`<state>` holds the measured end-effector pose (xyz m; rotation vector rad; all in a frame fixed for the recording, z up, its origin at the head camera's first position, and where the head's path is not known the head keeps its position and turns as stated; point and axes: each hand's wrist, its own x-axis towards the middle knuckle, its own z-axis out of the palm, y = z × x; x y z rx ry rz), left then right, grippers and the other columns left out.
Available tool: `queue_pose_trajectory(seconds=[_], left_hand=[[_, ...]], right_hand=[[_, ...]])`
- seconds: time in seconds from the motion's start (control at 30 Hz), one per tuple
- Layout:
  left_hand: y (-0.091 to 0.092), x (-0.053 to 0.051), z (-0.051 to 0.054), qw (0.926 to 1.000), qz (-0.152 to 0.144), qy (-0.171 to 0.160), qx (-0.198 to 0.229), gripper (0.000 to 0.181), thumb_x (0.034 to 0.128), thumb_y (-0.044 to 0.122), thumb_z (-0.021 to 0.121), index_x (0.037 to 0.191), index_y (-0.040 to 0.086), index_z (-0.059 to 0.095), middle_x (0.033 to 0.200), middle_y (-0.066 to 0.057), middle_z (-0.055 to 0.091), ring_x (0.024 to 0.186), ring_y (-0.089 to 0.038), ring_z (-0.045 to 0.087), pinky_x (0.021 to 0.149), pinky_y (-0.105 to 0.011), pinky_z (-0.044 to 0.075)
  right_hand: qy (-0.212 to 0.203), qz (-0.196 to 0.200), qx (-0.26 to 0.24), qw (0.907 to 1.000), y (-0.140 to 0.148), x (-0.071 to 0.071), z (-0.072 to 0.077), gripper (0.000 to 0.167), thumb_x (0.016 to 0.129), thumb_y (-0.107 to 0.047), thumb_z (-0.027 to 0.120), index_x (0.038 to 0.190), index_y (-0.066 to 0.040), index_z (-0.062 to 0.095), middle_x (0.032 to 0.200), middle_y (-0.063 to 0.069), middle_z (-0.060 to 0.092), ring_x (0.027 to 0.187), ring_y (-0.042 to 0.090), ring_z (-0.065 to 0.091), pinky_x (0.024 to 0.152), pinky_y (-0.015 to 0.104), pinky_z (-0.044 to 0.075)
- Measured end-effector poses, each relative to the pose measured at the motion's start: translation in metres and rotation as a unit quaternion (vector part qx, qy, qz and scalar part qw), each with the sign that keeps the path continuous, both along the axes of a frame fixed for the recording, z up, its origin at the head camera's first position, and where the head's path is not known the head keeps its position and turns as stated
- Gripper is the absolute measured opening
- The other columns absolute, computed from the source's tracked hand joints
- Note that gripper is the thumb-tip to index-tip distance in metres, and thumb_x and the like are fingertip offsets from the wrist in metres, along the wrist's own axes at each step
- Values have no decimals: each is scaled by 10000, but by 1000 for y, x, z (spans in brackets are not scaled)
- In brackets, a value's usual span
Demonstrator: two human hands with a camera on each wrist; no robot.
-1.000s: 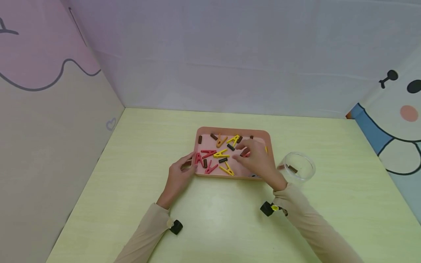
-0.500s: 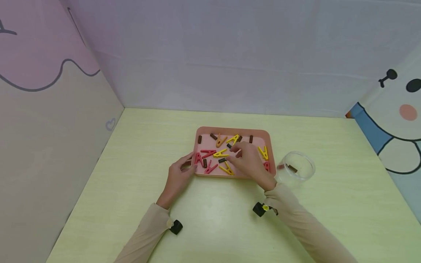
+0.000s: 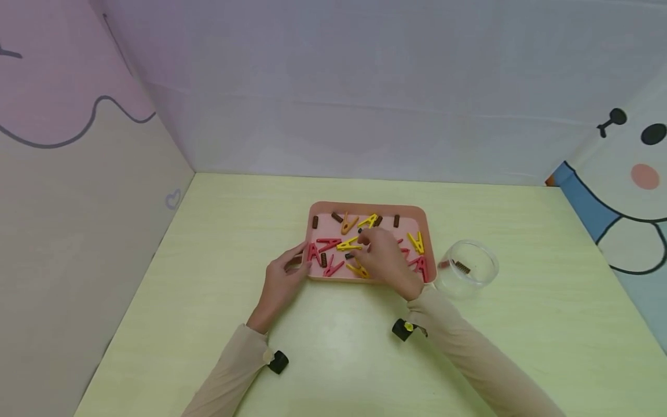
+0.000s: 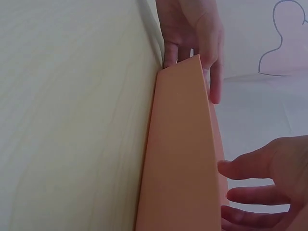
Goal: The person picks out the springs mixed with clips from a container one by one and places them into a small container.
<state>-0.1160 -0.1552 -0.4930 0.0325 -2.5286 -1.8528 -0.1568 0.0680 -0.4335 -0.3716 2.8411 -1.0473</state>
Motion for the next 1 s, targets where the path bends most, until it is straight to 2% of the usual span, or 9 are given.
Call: queue_pose_trajectory(seconds=[0.23, 0.47, 0.8, 1.0], left_hand=[[-1, 1, 2, 10000, -20, 25, -5, 455, 895, 152, 659, 1338, 182, 561, 1278, -3, 565, 1084, -175, 561, 867, -282, 516], [-2, 1, 3, 10000, -16, 7, -48, 457, 895, 154, 658, 1340, 182, 558, 1266, -19, 567, 1085, -186, 560, 874, -289, 513], [-3, 1, 2, 10000, 9, -10, -9, 458, 891, 151, 664, 1336, 178, 562, 1265, -23, 568, 1081, -188, 562, 872, -289, 514], [-3, 0, 2, 10000, -70, 11, 67, 462, 891, 146, 663, 1339, 187, 559, 1270, -20, 566, 1086, -188, 558, 861, -272, 517]], right_hand=[[152, 112, 240, 9995, -5, -3, -7, 197, 800, -197, 767, 833, -41, 652, 770, 41, 576, 646, 185, 490, 535, 269, 414], [265, 272, 527, 9979, -11, -6, -8, 201, 803, -194, 761, 811, -27, 649, 711, 31, 545, 660, 186, 474, 545, 273, 390], [76, 163, 608, 9980, -15, -10, -8, 190, 806, -184, 759, 806, -33, 644, 731, 43, 555, 631, 174, 477, 518, 252, 368], [35, 160, 697, 9974, -16, -10, -11, 210, 814, -190, 750, 735, -50, 615, 629, 32, 517, 584, 168, 442, 494, 255, 330]])
